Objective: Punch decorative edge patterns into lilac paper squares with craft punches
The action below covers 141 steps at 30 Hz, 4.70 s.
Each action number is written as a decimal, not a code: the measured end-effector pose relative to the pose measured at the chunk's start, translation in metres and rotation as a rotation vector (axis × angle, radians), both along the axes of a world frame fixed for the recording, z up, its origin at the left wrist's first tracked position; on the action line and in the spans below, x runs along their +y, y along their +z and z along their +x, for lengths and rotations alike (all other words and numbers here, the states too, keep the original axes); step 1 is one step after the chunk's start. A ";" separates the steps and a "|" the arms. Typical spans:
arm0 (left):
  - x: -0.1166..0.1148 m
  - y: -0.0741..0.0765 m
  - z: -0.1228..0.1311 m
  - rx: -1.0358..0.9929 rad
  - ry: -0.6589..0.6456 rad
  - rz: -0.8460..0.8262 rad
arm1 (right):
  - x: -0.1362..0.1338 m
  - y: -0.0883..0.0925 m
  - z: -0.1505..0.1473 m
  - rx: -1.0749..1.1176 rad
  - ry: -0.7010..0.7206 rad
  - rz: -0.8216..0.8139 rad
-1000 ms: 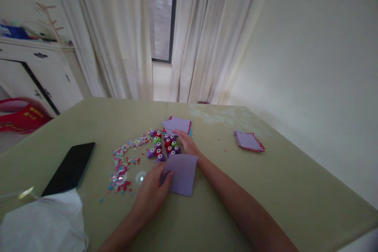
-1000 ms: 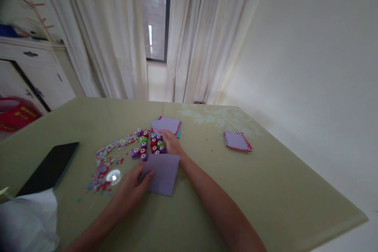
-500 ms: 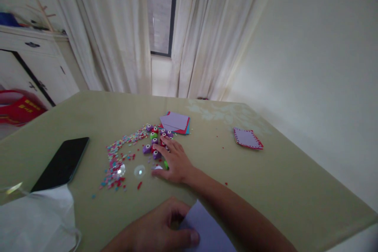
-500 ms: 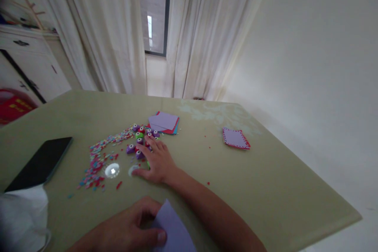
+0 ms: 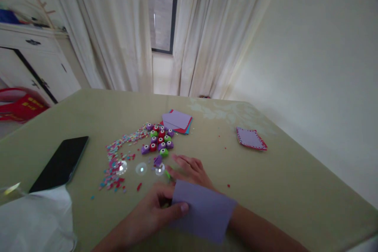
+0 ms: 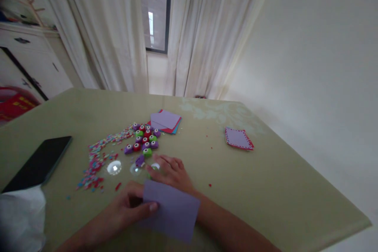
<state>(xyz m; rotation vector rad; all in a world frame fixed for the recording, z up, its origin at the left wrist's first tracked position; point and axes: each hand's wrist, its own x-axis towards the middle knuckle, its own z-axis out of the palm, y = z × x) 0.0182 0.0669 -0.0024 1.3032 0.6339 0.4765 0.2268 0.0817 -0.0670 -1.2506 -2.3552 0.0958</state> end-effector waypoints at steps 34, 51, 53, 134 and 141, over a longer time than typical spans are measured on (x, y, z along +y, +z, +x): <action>0.023 -0.015 -0.011 0.162 0.665 0.093 | -0.014 0.047 0.018 1.517 -0.309 -0.781; 0.022 -0.009 -0.006 0.222 0.518 0.011 | -0.022 0.056 0.017 1.238 -0.086 -0.820; 0.026 -0.004 -0.008 0.167 0.593 -0.057 | -0.023 0.060 0.025 1.165 0.001 -0.947; 0.011 0.000 0.006 0.338 0.639 0.201 | -0.031 0.053 0.005 1.153 -0.120 -1.118; 0.010 0.004 0.006 0.312 0.624 0.149 | -0.031 0.049 0.002 1.186 -0.117 -1.106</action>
